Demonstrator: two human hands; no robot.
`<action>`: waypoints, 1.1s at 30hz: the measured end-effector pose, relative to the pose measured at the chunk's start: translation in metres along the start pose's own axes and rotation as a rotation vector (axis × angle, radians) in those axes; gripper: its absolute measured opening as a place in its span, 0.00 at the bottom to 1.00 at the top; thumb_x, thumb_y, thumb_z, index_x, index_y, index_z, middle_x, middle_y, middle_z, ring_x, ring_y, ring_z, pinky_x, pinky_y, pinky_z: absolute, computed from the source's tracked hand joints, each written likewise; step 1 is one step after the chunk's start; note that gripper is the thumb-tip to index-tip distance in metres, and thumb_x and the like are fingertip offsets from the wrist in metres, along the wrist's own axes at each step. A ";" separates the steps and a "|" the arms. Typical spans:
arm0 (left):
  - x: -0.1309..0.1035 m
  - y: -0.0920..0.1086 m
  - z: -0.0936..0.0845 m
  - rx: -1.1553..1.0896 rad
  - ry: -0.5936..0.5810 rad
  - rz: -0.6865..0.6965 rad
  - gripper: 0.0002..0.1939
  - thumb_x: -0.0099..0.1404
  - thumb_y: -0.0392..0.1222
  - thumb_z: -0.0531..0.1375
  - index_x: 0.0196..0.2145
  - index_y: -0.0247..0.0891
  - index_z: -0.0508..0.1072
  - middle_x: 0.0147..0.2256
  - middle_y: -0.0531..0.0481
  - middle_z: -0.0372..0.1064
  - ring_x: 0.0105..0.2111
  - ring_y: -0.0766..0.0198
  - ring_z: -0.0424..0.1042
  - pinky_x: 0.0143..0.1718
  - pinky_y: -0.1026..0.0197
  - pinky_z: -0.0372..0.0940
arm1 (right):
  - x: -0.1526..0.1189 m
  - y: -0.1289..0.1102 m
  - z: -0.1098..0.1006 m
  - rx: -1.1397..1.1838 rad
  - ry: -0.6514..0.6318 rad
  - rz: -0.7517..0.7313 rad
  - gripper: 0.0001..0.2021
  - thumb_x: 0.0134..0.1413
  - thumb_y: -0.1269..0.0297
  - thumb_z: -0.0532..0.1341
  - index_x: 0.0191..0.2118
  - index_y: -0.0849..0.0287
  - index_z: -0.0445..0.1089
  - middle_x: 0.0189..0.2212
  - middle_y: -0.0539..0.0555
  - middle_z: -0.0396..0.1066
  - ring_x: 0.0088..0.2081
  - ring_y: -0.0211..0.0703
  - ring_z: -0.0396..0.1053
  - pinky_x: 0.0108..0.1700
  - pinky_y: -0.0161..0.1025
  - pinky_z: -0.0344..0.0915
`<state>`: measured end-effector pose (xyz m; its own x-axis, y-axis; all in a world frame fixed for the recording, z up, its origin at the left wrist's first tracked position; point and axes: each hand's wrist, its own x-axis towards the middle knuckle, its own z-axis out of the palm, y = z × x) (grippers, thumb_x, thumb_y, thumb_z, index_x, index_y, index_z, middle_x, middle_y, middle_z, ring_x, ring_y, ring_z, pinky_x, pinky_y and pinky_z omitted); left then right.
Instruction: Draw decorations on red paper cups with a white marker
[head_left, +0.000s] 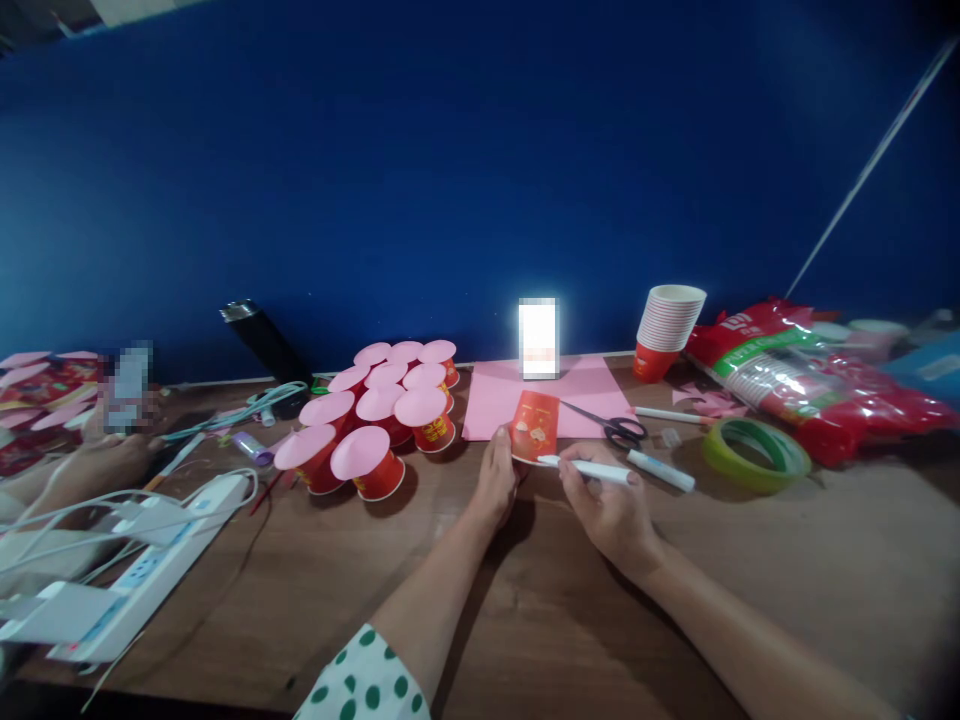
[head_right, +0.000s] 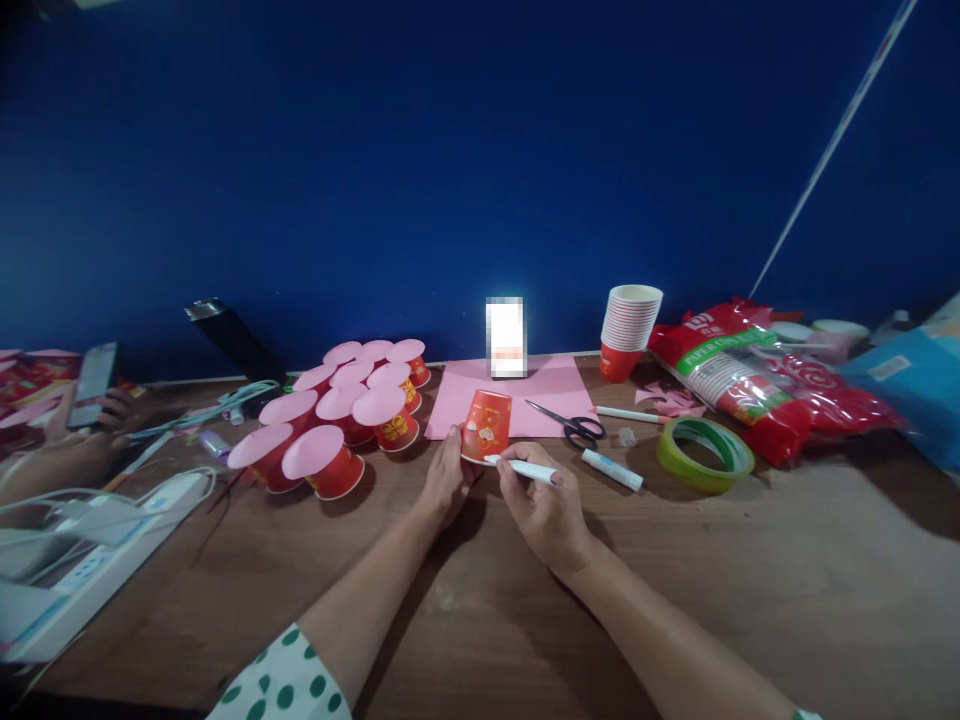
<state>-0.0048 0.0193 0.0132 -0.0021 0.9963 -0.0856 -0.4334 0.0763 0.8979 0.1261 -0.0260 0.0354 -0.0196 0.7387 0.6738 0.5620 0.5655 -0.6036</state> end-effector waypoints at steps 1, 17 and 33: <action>0.000 -0.001 0.000 -0.004 0.002 0.006 0.20 0.63 0.55 0.51 0.39 0.37 0.69 0.35 0.46 0.71 0.32 0.63 0.69 0.32 0.64 0.64 | 0.000 0.000 0.000 -0.006 0.003 0.006 0.06 0.59 0.66 0.54 0.32 0.59 0.66 0.26 0.50 0.69 0.26 0.36 0.68 0.32 0.32 0.64; 0.005 -0.009 -0.003 -0.085 0.034 0.024 0.19 0.63 0.55 0.51 0.36 0.36 0.71 0.32 0.49 0.70 0.30 0.65 0.68 0.33 0.64 0.64 | 0.001 0.000 -0.001 -0.043 0.004 0.007 0.07 0.59 0.66 0.54 0.30 0.59 0.66 0.25 0.50 0.69 0.26 0.36 0.68 0.32 0.31 0.64; 0.000 0.003 0.003 -0.036 0.108 0.015 0.18 0.64 0.52 0.51 0.36 0.35 0.72 0.27 0.50 0.69 0.29 0.64 0.67 0.32 0.65 0.61 | 0.002 -0.003 0.000 -0.061 -0.013 0.011 0.09 0.60 0.64 0.52 0.29 0.58 0.64 0.23 0.50 0.69 0.23 0.36 0.66 0.29 0.32 0.64</action>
<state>-0.0033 0.0192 0.0174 -0.1047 0.9872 -0.1202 -0.4644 0.0583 0.8837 0.1247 -0.0267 0.0383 -0.0234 0.7498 0.6612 0.6118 0.5338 -0.5837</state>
